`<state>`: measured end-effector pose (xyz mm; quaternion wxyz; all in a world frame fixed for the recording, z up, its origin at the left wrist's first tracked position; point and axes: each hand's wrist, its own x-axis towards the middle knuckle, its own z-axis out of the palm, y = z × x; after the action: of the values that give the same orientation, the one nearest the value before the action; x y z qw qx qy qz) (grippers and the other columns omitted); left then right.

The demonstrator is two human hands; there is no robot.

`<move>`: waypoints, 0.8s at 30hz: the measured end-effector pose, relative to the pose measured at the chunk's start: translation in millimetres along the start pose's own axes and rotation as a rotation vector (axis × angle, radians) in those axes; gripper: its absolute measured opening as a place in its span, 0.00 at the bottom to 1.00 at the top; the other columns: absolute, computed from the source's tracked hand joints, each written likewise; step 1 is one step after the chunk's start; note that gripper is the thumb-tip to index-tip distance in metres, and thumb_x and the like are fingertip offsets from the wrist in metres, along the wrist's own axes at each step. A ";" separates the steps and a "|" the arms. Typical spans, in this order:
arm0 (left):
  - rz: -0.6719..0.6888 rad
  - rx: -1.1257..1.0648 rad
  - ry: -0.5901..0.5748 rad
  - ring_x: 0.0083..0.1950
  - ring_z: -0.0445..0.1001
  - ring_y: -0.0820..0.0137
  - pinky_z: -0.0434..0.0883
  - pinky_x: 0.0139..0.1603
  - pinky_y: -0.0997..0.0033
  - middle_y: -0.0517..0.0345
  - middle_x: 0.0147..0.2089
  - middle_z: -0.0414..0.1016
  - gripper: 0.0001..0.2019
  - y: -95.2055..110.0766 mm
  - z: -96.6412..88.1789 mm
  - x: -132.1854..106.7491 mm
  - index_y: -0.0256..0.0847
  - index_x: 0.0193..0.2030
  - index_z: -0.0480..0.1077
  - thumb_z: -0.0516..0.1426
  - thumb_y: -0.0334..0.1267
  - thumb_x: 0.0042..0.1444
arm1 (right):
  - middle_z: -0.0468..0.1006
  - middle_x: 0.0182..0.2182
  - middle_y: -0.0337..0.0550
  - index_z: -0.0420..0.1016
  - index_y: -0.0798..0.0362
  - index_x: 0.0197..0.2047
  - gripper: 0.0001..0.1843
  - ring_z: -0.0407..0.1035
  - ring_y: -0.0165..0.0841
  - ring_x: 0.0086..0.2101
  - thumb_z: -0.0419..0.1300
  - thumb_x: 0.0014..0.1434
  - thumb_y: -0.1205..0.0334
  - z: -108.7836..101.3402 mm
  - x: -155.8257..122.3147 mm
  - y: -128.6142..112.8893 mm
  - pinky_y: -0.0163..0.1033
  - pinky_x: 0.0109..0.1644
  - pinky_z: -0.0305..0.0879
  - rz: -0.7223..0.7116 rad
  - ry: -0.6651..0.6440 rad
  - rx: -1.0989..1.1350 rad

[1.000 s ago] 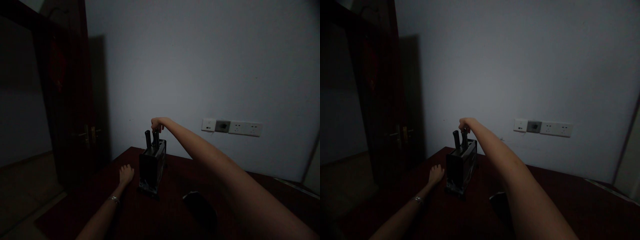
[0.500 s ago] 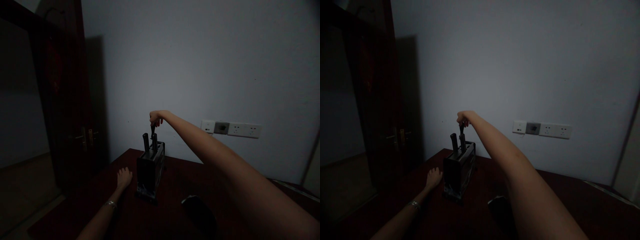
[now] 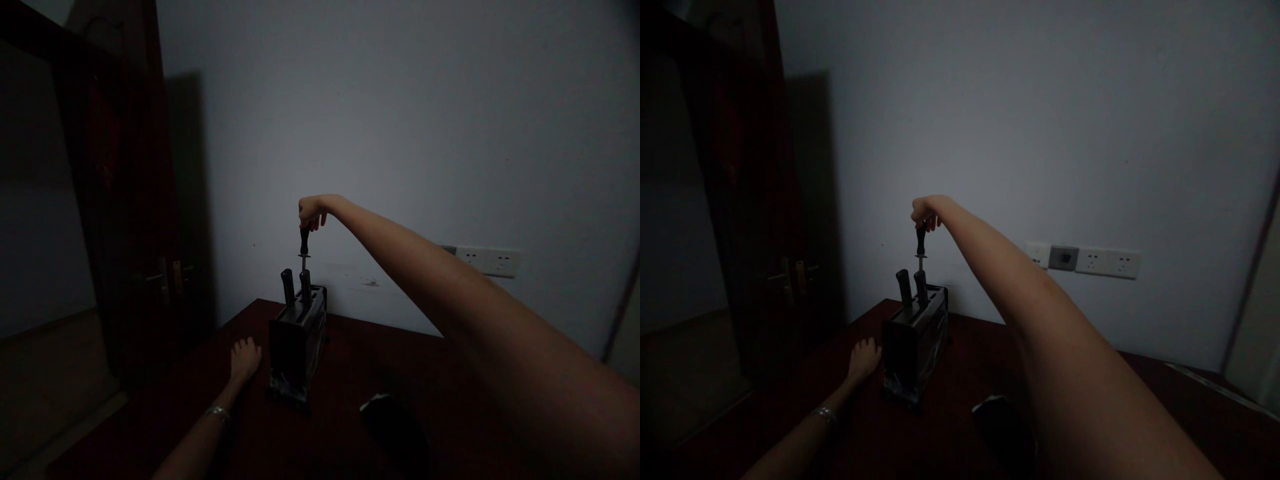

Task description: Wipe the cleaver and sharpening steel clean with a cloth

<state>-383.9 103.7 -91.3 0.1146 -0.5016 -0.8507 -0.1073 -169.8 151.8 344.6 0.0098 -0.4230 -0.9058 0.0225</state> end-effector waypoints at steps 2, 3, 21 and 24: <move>0.000 -0.001 -0.004 0.52 0.63 0.55 0.58 0.49 0.60 0.39 0.49 0.67 0.18 0.2 -1.0 -0.2 0.30 0.48 0.65 0.44 0.39 0.58 | 0.77 0.31 0.52 0.72 0.70 0.40 0.16 0.73 0.39 0.34 0.61 0.51 0.64 -8.0 -2.8 -1.4 0.44 0.38 0.70 -0.001 0.016 0.000; 0.001 -0.002 -0.005 0.52 0.63 0.55 0.58 0.49 0.60 0.39 0.49 0.67 0.18 0.3 -1.5 -0.3 0.30 0.48 0.65 0.44 0.39 0.58 | 0.77 0.30 0.51 0.72 0.70 0.41 0.16 0.73 0.39 0.34 0.61 0.52 0.65 -11.8 -4.2 -2.2 0.44 0.38 0.70 -0.002 0.023 0.001; -0.015 -0.136 0.013 0.52 0.63 0.53 0.57 0.50 0.58 0.37 0.48 0.67 0.17 0.2 -3.3 -0.6 0.28 0.46 0.66 0.47 0.39 0.56 | 0.76 0.30 0.49 0.72 0.74 0.40 0.14 0.72 0.41 0.40 0.57 0.57 0.67 -87.1 -58.4 0.0 0.46 0.42 0.66 -0.020 0.315 -0.025; -0.036 -0.234 0.022 0.53 0.63 0.52 0.58 0.51 0.57 0.37 0.48 0.68 0.16 0.0 -5.9 -1.2 0.28 0.44 0.67 0.49 0.38 0.55 | 0.76 0.26 0.46 0.74 0.70 0.38 0.14 0.73 0.41 0.37 0.61 0.53 0.64 -98.3 -73.5 13.7 0.47 0.41 0.68 -0.046 0.415 0.012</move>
<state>-382.8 101.0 -86.0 0.0627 -0.4950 -0.8400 -0.2133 -108.4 107.4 442.2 0.1992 -0.3978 -0.8935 -0.0602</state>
